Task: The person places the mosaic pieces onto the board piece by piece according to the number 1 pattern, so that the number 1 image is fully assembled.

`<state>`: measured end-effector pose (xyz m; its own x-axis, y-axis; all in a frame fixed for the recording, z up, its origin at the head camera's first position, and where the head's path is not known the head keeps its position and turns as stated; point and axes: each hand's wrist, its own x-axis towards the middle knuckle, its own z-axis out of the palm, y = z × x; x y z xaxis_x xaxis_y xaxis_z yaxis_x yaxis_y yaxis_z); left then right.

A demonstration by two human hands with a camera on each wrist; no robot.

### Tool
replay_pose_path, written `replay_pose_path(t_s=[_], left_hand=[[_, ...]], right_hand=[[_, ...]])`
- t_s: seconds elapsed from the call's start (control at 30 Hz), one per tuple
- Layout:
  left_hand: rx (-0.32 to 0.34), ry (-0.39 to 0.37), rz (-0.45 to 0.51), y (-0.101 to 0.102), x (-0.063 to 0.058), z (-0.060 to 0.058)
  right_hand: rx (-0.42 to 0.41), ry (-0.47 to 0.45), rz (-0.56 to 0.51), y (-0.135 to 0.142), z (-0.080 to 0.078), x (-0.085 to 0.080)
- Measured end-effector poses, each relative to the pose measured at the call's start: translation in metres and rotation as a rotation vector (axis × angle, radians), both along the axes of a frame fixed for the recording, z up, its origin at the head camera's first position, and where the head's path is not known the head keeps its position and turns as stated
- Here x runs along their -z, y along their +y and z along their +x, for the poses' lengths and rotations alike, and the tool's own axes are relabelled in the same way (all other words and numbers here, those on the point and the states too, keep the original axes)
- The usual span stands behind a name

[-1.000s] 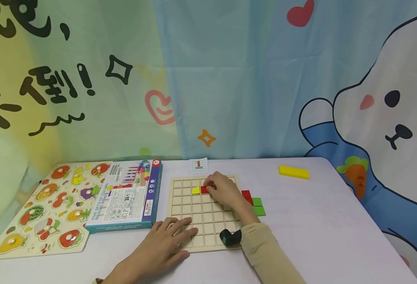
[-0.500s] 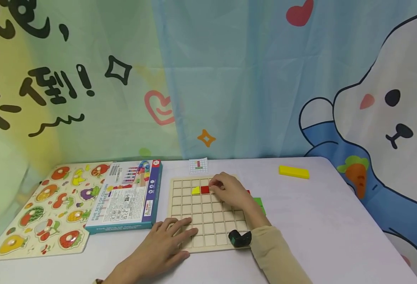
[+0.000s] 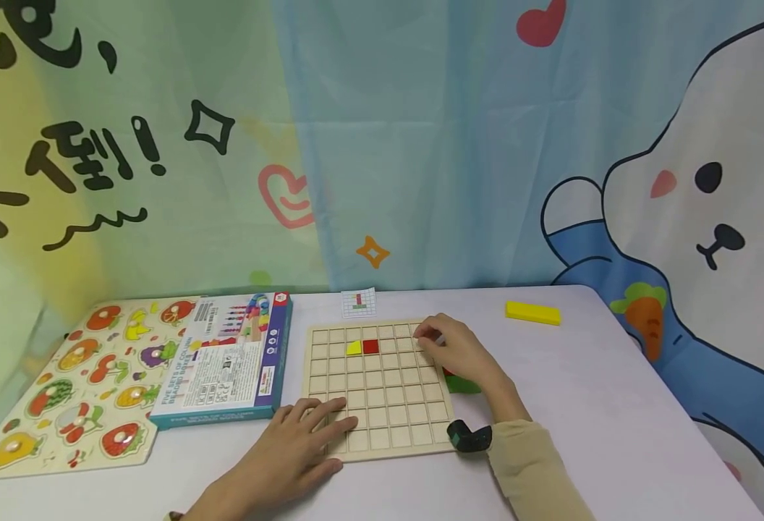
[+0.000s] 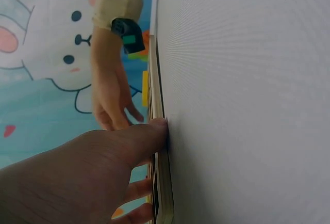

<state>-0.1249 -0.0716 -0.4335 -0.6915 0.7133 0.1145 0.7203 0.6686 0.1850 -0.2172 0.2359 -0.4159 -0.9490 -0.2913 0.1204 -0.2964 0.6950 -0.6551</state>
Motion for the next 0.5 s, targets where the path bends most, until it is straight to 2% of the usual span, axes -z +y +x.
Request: replay_pose_path(t_s=[0.2,0.5], left_hand=[[0.002,-0.017,0.001,0.0,0.0,0.0],[-0.006,-0.028,0.006,-0.001,-0.001,0.0]], right_hand=[[0.053,-0.013,0.029,0.016,0.005,0.001],[0.061,-0.018,0.114,0.032,0.007,0.004]])
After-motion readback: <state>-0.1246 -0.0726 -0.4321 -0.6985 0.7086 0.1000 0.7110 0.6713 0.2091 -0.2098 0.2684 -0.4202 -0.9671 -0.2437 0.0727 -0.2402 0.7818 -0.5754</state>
